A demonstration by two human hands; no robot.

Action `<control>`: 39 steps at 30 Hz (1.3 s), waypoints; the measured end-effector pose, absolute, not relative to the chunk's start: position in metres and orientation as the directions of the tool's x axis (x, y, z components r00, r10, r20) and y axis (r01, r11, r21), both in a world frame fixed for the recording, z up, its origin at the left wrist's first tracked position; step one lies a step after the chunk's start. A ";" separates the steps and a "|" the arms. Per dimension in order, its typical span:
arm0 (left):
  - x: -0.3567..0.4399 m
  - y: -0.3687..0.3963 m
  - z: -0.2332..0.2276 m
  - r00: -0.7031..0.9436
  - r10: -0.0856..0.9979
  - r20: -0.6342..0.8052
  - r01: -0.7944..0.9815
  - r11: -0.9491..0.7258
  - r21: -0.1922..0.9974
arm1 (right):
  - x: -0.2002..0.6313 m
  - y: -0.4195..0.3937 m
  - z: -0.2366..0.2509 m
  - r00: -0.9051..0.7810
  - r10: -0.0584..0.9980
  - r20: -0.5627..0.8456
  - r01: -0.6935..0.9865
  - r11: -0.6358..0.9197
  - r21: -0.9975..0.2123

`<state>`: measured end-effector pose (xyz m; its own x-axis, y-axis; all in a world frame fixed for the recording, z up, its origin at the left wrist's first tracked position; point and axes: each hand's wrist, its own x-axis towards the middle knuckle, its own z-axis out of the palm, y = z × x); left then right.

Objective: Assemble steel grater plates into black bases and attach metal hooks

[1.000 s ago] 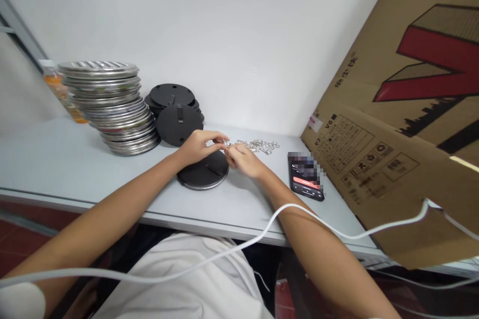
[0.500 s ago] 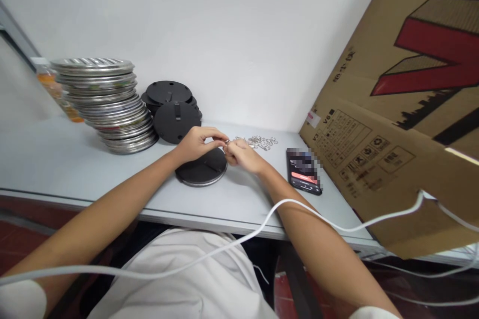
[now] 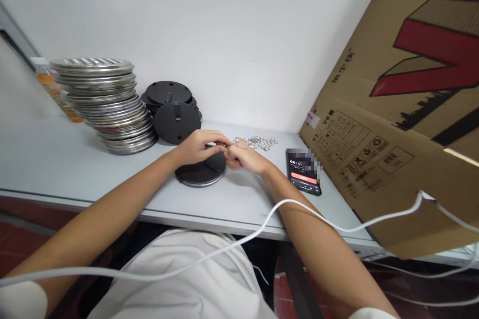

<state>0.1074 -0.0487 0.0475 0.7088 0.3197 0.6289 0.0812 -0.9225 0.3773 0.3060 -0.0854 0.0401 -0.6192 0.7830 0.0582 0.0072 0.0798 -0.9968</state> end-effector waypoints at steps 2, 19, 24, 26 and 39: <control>0.107 -0.049 0.047 0.702 0.344 0.624 0.125 -0.921 0.368 | 0.306 -0.085 0.040 -0.603 0.794 0.075 0.049 0.131 -0.990; 0.105 -0.043 0.042 0.663 0.471 0.582 0.146 -0.844 0.516 | 0.303 -0.085 0.037 -0.592 0.801 0.086 0.005 0.110 -0.994; 0.106 -0.043 0.041 0.679 0.441 0.586 0.151 -0.866 0.477 | 0.302 -0.088 0.039 -0.607 0.793 0.058 -0.011 0.065 -0.998; 0.106 -0.043 0.041 0.683 0.403 0.609 0.160 -0.897 0.413 | 0.301 -0.089 0.039 -0.602 0.797 0.057 -0.021 0.056 -0.998; 0.103 -0.040 0.040 0.691 0.297 0.659 0.123 -0.946 0.299 | 0.301 -0.086 0.036 -0.624 0.778 0.071 0.001 0.091 -0.996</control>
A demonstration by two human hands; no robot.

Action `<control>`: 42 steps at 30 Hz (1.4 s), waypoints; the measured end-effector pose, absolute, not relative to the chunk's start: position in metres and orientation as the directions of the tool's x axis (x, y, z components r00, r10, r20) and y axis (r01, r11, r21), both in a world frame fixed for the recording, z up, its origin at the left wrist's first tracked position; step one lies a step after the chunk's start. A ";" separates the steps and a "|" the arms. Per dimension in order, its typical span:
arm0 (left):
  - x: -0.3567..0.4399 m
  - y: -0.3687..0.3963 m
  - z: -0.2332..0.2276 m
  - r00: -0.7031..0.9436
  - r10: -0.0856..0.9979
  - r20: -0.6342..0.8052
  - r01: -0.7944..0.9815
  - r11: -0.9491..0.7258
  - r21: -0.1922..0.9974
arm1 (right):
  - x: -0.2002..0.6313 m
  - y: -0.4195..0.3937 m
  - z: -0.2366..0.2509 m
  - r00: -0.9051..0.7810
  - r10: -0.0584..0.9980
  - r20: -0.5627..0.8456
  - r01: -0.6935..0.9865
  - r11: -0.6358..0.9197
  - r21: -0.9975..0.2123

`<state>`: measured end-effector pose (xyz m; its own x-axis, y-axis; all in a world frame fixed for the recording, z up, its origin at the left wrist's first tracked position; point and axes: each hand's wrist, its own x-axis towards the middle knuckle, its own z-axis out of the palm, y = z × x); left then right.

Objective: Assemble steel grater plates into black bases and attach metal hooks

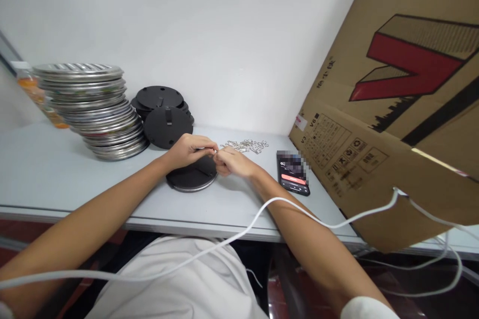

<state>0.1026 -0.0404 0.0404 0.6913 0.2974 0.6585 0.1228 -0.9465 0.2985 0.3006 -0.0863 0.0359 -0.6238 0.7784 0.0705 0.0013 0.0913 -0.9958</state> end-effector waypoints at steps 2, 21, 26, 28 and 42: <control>0.102 -0.041 0.042 0.689 0.267 0.673 0.121 -0.959 0.257 | 0.299 -0.089 0.038 -0.630 0.774 0.065 -0.043 0.050 -0.998; 0.103 -0.047 0.047 0.629 0.307 0.714 0.112 -0.945 0.307 | 0.298 -0.090 0.038 -0.678 0.729 0.099 -0.163 -0.017 -0.987; 0.104 -0.047 0.050 0.628 0.391 0.673 0.042 -0.881 0.472 | 0.306 -0.090 0.040 -0.743 0.669 0.023 -0.121 -0.100 -0.988; 0.104 -0.047 0.051 0.612 0.424 0.668 0.000 -0.844 0.536 | 0.307 -0.090 0.041 -0.762 0.647 0.017 -0.130 -0.127 -0.983; 0.102 -0.050 0.054 0.636 0.486 0.599 0.021 -0.787 0.617 | 0.311 -0.083 0.036 -0.794 0.608 0.008 -0.178 -0.221 -0.959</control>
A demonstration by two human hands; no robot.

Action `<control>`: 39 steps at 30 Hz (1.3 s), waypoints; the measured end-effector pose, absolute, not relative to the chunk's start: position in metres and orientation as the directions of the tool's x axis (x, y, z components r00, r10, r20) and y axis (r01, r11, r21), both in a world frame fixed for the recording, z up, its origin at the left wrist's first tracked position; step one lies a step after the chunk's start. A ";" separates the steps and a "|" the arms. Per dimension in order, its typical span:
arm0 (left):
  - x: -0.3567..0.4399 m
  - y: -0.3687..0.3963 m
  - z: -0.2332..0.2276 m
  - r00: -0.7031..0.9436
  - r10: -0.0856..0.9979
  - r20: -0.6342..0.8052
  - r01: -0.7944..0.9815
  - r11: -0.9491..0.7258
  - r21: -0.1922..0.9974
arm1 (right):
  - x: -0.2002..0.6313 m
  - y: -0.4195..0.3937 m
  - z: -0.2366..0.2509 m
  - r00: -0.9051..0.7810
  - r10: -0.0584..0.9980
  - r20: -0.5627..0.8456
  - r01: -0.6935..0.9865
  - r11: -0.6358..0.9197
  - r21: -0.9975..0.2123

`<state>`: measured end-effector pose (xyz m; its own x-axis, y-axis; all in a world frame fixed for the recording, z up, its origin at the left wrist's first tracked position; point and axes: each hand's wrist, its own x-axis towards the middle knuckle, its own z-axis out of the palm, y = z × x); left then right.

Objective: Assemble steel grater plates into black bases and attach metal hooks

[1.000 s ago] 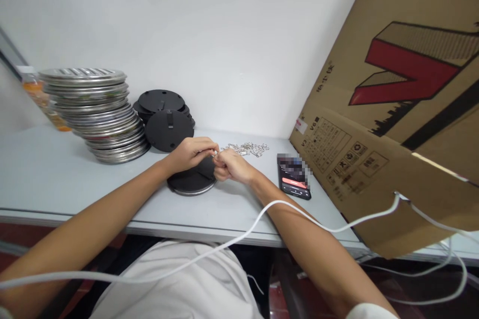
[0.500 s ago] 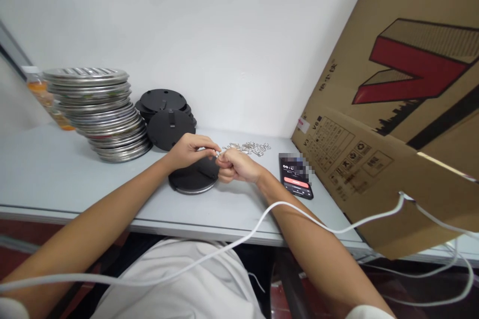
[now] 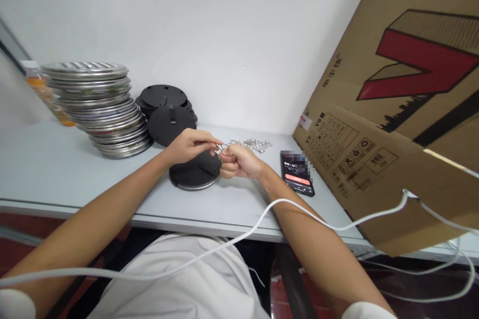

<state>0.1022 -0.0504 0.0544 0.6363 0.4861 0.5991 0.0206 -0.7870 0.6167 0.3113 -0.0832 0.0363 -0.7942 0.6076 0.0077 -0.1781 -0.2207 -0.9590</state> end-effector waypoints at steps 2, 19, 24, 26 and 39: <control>0.103 -0.051 0.053 0.626 0.476 0.618 0.028 -0.806 0.592 | 0.311 -0.083 0.036 -0.790 0.613 0.005 -0.186 -0.232 -0.955; 0.108 -0.045 0.042 0.562 0.316 0.765 0.249 -0.946 0.208 | 0.292 -0.091 0.035 -0.704 0.708 0.052 -0.151 -0.077 -0.986; 0.103 -0.044 0.046 0.567 0.287 0.772 0.247 -0.953 0.173 | 0.294 -0.090 0.038 -0.722 0.689 0.053 -0.145 -0.075 -0.987; 0.102 -0.045 0.047 0.562 0.292 0.773 0.245 -0.952 0.182 | 0.299 -0.087 0.039 -0.713 0.698 0.063 -0.148 -0.062 -0.987; 0.101 -0.044 0.047 0.536 0.410 0.738 0.278 -0.911 0.304 | 0.295 -0.077 0.034 -0.272 0.937 0.220 -0.075 0.207 -0.975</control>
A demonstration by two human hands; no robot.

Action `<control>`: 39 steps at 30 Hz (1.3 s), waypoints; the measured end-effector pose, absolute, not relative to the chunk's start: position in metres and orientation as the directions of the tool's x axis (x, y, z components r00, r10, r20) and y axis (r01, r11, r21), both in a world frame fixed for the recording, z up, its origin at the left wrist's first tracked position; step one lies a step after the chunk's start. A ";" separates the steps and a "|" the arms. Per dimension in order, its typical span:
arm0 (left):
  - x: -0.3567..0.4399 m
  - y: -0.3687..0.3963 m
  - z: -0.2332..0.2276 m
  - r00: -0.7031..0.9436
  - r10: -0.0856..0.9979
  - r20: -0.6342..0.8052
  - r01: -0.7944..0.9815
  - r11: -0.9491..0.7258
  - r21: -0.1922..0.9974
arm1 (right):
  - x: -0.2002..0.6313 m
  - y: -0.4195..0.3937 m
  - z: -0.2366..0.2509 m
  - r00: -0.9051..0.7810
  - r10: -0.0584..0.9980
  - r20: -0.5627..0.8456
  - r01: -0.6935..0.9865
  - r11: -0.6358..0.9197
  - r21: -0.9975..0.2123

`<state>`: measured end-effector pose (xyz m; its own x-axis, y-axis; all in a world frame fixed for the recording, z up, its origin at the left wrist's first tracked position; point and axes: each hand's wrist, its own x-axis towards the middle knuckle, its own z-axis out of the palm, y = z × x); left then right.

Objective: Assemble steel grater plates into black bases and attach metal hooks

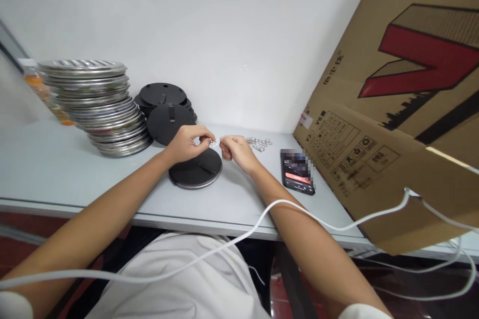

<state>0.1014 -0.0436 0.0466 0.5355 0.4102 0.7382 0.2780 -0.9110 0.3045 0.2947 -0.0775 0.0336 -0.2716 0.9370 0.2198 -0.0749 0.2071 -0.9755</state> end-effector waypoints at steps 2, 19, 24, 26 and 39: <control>0.102 -0.044 0.047 0.542 0.423 0.726 0.278 -0.906 0.319 | 0.293 -0.078 0.032 -0.213 0.945 0.249 -0.032 0.248 -0.968; 0.094 -0.043 0.054 0.628 0.479 0.614 0.227 -0.867 0.444 | 0.299 -0.076 0.037 -0.051 0.976 0.211 -0.345 0.181 -0.921; 0.093 -0.040 0.053 0.609 0.526 0.594 0.254 -0.839 0.482 | 0.303 -0.077 0.038 -0.097 0.971 0.219 -0.325 0.177 -0.929; 0.093 -0.039 0.052 0.616 0.540 0.574 0.270 -0.829 0.490 | 0.303 -0.078 0.038 -0.132 0.965 0.226 -0.322 0.174 -0.931; 0.086 -0.030 0.049 0.783 0.509 0.358 0.308 -0.817 0.487 | 0.305 -0.072 0.032 -0.128 0.972 0.197 -0.225 0.165 -0.960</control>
